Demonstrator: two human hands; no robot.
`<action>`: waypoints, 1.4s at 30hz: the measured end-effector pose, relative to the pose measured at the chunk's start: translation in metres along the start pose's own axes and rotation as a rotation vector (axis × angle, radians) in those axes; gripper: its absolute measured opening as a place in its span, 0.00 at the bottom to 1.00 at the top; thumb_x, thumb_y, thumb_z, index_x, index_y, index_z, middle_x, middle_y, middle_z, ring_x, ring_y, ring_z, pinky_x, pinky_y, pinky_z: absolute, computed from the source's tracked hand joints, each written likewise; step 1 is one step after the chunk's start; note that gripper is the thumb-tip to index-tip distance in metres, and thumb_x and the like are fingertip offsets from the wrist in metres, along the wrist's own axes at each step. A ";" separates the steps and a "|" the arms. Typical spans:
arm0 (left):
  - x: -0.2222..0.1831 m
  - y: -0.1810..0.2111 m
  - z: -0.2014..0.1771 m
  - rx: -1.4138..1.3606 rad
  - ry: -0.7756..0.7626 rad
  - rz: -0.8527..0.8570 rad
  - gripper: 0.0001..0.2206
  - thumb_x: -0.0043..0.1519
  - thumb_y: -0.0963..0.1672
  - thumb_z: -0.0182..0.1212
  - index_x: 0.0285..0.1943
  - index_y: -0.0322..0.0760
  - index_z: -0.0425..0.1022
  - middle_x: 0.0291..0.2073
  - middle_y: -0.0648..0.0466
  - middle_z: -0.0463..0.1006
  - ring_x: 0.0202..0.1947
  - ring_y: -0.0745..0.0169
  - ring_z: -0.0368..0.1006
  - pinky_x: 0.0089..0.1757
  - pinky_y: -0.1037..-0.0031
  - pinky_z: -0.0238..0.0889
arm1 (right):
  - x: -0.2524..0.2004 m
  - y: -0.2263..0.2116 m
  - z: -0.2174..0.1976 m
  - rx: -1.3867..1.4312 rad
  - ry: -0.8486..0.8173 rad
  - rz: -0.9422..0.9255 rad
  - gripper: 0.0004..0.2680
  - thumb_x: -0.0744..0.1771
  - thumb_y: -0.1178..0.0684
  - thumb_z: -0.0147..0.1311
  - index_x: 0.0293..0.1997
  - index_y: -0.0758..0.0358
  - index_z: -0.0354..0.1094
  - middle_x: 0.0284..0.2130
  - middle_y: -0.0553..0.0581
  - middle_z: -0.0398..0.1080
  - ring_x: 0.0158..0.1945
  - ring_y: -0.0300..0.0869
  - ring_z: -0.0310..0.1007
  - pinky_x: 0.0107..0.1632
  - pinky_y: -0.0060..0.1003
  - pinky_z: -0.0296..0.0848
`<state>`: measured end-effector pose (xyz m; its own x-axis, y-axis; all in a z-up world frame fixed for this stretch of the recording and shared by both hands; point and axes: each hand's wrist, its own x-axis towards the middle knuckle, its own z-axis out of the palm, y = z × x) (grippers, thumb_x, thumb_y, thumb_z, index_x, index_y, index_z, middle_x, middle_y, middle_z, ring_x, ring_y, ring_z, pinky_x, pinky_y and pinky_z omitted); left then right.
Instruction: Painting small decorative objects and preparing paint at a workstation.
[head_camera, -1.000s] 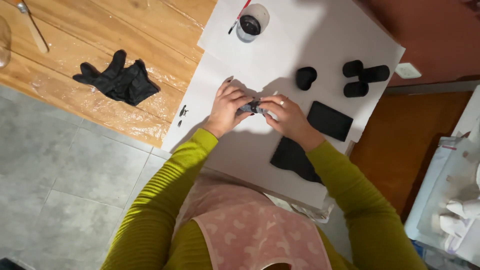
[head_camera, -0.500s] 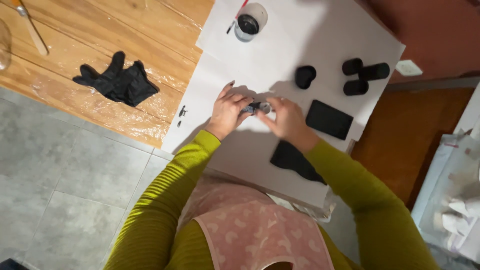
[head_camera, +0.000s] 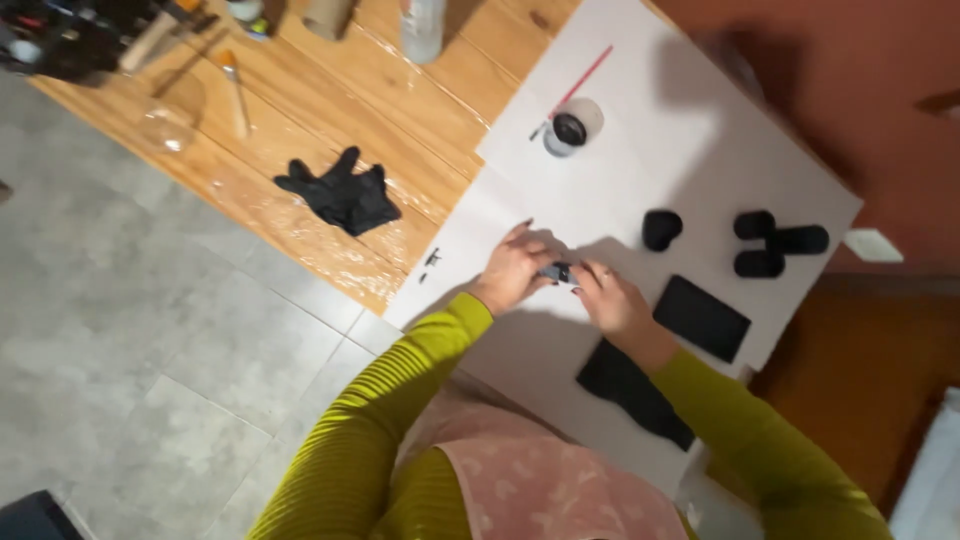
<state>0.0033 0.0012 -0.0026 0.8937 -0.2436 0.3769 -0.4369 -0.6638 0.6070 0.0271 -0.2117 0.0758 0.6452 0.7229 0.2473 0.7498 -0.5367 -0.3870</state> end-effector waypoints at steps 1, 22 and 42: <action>0.001 0.002 -0.006 0.018 0.009 0.001 0.17 0.48 0.46 0.75 0.47 0.43 0.82 0.40 0.54 0.80 0.49 0.54 0.75 0.66 0.53 0.51 | -0.002 0.003 0.004 0.002 0.010 -0.017 0.14 0.63 0.53 0.60 0.52 0.64 0.67 0.39 0.67 0.74 0.39 0.59 0.75 0.41 0.45 0.75; -0.042 0.097 -0.168 -0.063 -0.110 -0.279 0.12 0.48 0.48 0.71 0.35 0.38 0.77 0.29 0.47 0.78 0.35 0.43 0.77 0.37 0.58 0.68 | 0.043 -0.110 -0.089 0.474 -0.080 -0.143 0.11 0.66 0.56 0.57 0.52 0.66 0.66 0.33 0.60 0.74 0.31 0.42 0.76 0.32 0.37 0.74; -0.110 -0.025 -0.348 0.364 0.040 -0.311 0.11 0.52 0.46 0.71 0.35 0.38 0.74 0.23 0.47 0.77 0.26 0.45 0.77 0.32 0.59 0.70 | 0.189 -0.255 0.029 0.823 -0.145 0.312 0.07 0.68 0.60 0.56 0.51 0.65 0.67 0.26 0.47 0.68 0.24 0.27 0.60 0.25 0.26 0.60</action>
<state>-0.1195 0.2905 0.1843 0.9686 0.0288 0.2469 -0.0785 -0.9070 0.4138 -0.0461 0.0742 0.1953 0.7352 0.6743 -0.0692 0.1641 -0.2762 -0.9470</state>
